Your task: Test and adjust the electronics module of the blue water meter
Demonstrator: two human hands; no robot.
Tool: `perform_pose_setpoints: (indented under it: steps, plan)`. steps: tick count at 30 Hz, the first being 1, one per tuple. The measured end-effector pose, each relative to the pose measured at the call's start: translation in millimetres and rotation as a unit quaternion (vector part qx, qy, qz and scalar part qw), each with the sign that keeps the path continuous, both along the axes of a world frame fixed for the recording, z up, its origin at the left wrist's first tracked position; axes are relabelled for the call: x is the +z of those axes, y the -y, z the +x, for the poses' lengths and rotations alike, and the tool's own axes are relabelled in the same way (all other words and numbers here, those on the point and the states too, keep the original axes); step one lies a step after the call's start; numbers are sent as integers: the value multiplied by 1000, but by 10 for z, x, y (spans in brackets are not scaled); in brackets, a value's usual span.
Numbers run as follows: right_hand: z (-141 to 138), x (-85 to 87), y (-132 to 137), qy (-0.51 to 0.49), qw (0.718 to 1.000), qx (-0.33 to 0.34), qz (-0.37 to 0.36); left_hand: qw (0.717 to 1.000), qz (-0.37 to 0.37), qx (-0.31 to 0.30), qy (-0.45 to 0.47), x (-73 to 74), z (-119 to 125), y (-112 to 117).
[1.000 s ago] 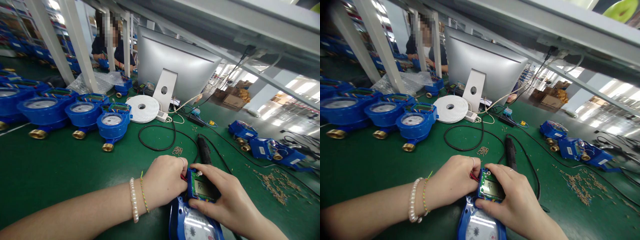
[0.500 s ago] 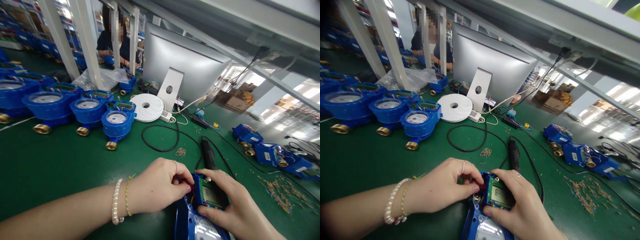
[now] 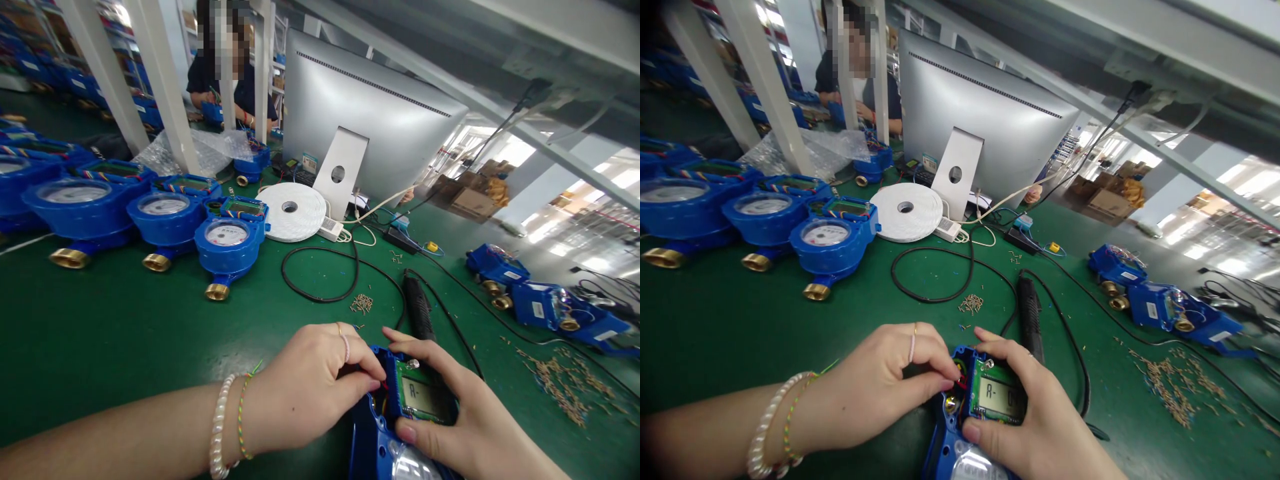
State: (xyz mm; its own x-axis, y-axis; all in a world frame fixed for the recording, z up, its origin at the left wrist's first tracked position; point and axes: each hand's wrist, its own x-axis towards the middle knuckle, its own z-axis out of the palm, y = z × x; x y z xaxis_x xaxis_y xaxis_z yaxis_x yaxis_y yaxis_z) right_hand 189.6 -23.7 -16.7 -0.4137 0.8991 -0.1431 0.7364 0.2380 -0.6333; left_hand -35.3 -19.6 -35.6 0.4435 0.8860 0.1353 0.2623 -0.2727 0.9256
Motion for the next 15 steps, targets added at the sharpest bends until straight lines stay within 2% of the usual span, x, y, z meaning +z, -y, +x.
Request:
perform_pose_setpoints:
  steps: [4, 8, 11, 15]
  plan:
    - [-1, -6, -18, -19, 999, 26, -1, 1000, 0, 6, 0, -26, 20, 4]
    - [55, -11, -14, 32, 997, 62, 38, 1000, 14, -7, 0, -34, 17, -12]
    - [84, -3, 1, 61, 992, 85, 66, 999, 23, -16, -20, 0, -3, -31]
    - [72, 17, 25, 86, 991, 87, 51, 996, 65, -17, -62, 58, 5, -69]
